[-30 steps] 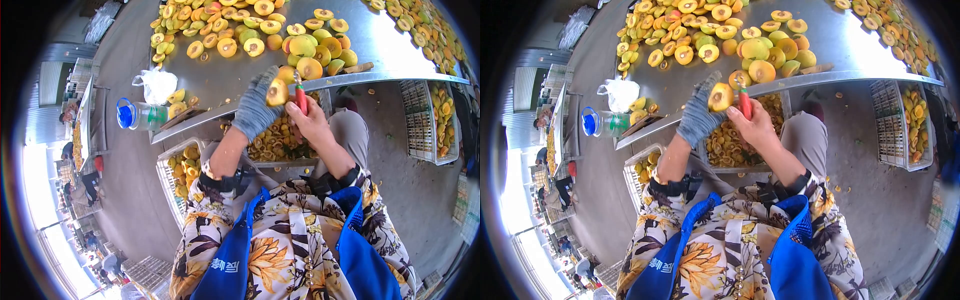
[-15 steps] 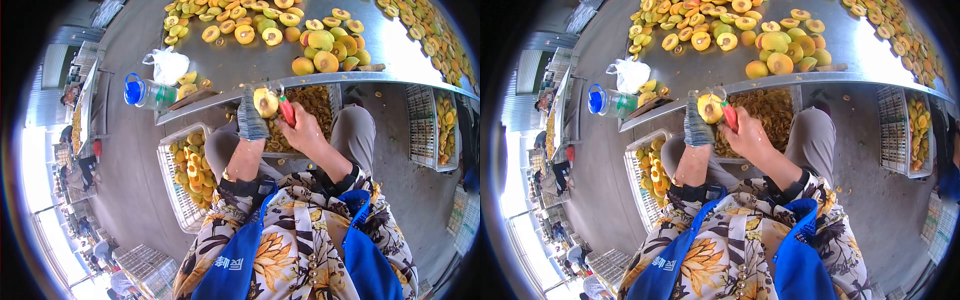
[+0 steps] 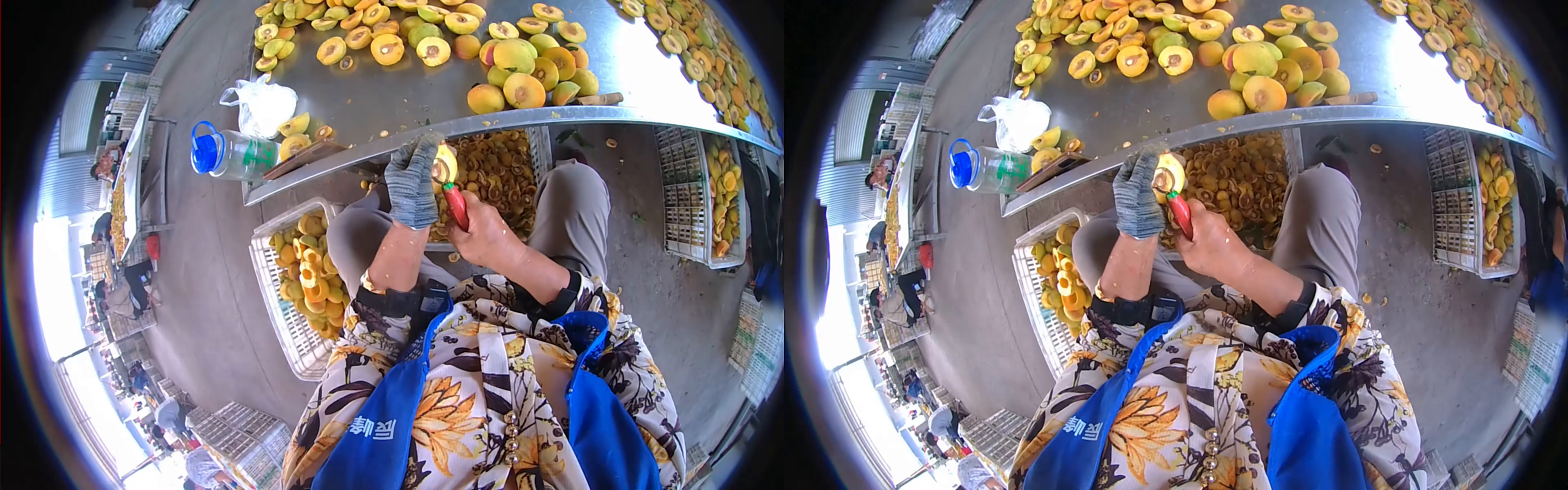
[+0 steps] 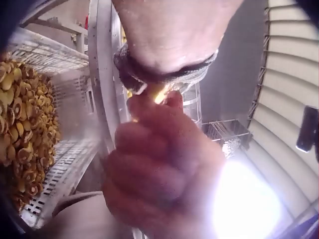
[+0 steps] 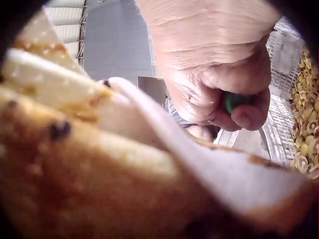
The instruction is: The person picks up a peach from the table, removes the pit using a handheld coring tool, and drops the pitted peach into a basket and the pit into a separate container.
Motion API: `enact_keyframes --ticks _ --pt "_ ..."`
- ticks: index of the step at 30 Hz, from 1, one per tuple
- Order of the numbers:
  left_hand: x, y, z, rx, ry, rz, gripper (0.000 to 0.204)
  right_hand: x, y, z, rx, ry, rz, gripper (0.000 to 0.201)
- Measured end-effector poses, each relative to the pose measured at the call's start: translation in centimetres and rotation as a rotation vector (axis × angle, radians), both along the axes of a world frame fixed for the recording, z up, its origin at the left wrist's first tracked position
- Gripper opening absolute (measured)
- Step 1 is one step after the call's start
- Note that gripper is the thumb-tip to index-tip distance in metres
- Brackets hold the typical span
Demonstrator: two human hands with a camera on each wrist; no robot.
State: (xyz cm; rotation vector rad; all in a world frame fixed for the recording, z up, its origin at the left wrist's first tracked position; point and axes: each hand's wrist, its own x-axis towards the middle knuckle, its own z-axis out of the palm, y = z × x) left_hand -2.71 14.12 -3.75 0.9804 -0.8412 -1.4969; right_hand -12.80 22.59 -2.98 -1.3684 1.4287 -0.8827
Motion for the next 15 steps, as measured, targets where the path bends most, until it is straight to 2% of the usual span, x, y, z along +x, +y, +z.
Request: enact_keyframes --ticks 1,3,7,8,10,11,14,15 --pt "0.6 -0.4 0.0 0.002 -0.002 0.003 0.023 -0.1 -0.1 -0.3 0.002 -0.002 0.003 0.023" --pt "2.1 -1.3 -0.1 0.192 0.216 -0.405 0.022 -0.3 0.0 -1.0 -0.020 0.017 0.080 0.027" --pt "2.9 -1.8 -0.4 0.238 0.237 -0.551 0.018 -0.9 -0.4 -0.3 -0.042 0.011 0.182 0.027" --pt "3.1 -1.8 -1.2 0.164 0.158 -0.506 0.018 -1.4 -0.7 0.4 0.153 -0.044 0.253 0.025" --pt "3.0 -1.7 -1.6 0.098 0.159 -0.484 0.022 -2.0 -1.3 2.1 0.496 -0.159 0.337 0.023" --pt "3.0 -1.5 -1.8 0.032 0.162 -0.466 0.026 -2.0 -1.4 2.0 0.500 -0.160 0.340 0.023" --pt "2.8 -1.2 -2.4 0.090 0.197 -0.434 0.027 -1.9 -1.5 2.0 0.587 -0.272 0.358 0.021" --pt "2.7 -1.1 -2.4 0.104 0.235 -0.405 0.028 -1.7 -1.4 2.0 0.714 -0.476 0.381 0.021"
